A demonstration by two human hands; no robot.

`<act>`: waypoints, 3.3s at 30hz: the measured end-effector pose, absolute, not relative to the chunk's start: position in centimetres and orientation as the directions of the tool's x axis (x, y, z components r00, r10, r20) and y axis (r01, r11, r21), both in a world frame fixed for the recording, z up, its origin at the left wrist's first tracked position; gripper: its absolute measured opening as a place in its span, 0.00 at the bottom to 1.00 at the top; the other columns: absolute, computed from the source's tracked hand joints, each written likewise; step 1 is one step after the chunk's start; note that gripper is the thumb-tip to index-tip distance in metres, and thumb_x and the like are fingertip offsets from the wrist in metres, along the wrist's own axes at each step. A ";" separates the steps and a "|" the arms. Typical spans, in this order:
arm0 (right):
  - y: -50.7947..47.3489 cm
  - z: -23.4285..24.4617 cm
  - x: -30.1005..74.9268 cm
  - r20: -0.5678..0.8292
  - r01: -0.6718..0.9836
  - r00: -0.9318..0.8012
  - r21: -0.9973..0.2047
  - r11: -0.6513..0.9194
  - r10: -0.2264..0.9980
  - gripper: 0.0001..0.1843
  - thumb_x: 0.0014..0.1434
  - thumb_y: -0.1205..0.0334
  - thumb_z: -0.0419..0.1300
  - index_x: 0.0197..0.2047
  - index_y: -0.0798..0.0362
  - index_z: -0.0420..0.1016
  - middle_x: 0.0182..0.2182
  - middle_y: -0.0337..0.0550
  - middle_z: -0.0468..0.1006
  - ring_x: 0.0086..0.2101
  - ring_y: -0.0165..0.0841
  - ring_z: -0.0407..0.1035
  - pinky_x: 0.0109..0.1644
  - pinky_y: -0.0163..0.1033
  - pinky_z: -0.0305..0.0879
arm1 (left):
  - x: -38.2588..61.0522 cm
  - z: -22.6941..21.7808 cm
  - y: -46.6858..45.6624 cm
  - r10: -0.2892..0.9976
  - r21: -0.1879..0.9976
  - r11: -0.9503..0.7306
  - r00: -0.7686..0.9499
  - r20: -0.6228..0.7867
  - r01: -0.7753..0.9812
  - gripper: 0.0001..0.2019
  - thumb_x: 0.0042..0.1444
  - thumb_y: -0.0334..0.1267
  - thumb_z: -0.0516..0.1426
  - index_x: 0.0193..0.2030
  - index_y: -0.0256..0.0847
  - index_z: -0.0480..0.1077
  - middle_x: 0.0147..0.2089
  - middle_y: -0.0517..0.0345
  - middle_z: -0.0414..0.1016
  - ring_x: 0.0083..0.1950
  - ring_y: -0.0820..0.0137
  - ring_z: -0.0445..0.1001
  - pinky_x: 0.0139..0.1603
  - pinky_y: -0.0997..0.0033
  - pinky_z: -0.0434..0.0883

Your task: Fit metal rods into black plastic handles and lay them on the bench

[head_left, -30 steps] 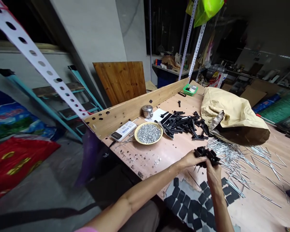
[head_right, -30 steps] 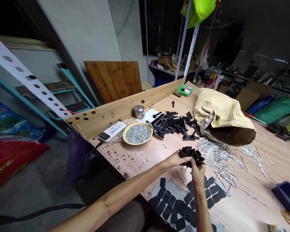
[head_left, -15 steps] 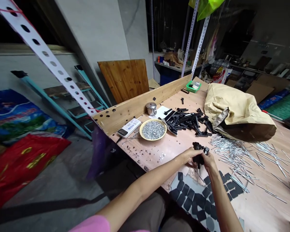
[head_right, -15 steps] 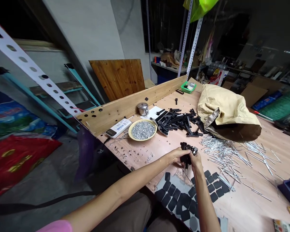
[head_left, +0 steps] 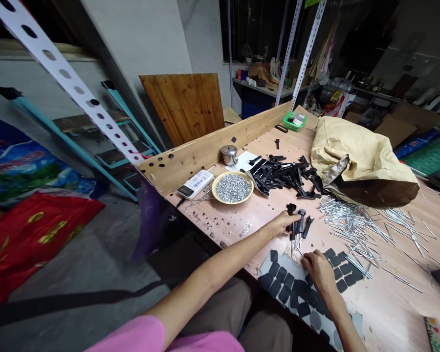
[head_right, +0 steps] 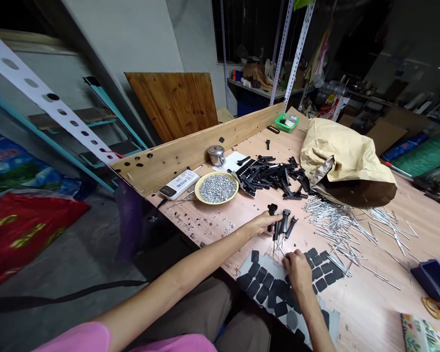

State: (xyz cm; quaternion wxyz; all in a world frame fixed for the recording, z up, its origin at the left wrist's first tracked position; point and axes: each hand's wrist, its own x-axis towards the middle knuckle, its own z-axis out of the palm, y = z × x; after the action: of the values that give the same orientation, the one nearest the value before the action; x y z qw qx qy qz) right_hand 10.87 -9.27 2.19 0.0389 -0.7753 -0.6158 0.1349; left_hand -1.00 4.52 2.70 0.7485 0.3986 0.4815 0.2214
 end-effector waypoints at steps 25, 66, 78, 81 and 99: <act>-8.9 10.1 7.2 0.247 0.334 0.498 -0.939 0.079 0.831 0.42 0.46 0.50 0.66 0.60 0.50 0.52 0.24 0.32 0.73 0.26 0.31 0.71 0.33 0.39 0.68 | -4.9 2.8 -2.3 0.754 0.995 -0.100 0.653 0.062 0.020 0.10 0.54 0.37 0.56 0.42 0.37 0.72 0.39 0.56 0.76 0.43 0.67 0.72 0.43 0.74 0.67; -6.6 -0.1 0.6 0.011 0.939 -0.341 -0.053 0.341 0.940 0.17 0.58 0.74 0.47 0.44 0.50 0.73 0.41 0.48 0.76 0.39 0.37 0.67 0.41 0.40 0.60 | -9.9 4.5 3.1 0.923 0.876 0.251 0.374 -0.089 -0.412 0.21 0.43 0.54 0.61 0.29 0.35 0.64 0.17 0.73 0.51 0.17 0.84 0.49 0.20 0.79 0.52; -11.0 4.0 9.4 0.016 0.953 0.127 0.276 -0.127 0.992 0.13 0.58 0.71 0.47 0.34 0.50 0.71 0.31 0.45 0.76 0.32 0.35 0.69 0.32 0.37 0.59 | -10.0 3.7 1.1 0.923 0.876 0.294 0.351 -0.157 -0.382 0.24 0.44 0.56 0.60 0.37 0.37 0.63 0.22 0.71 0.54 0.20 0.82 0.53 0.21 0.79 0.54; -17.0 4.8 16.9 -0.108 0.862 0.403 0.378 -0.337 0.909 0.13 0.57 0.70 0.48 0.30 0.49 0.72 0.30 0.45 0.76 0.33 0.37 0.71 0.29 0.37 0.60 | -9.2 3.1 0.7 0.904 0.870 0.335 0.385 -0.188 -0.361 0.23 0.45 0.57 0.59 0.35 0.38 0.62 0.22 0.70 0.54 0.20 0.82 0.53 0.21 0.79 0.54; -11.8 4.0 20.9 -0.173 0.862 0.409 0.394 -0.318 0.896 0.13 0.61 0.69 0.49 0.33 0.54 0.74 0.34 0.50 0.77 0.36 0.36 0.74 0.33 0.34 0.60 | -4.5 2.2 -3.2 0.768 0.928 0.346 0.609 -0.196 -0.137 0.28 0.44 0.55 0.60 0.46 0.34 0.68 0.27 0.64 0.60 0.26 0.77 0.58 0.25 0.78 0.59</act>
State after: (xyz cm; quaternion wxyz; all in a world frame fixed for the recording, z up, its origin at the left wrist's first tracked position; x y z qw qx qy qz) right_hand 20.91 -11.85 3.98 -0.2173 -0.8108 -0.5421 -0.0383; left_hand -4.51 -3.24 2.18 0.7536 0.4866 0.3242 0.3003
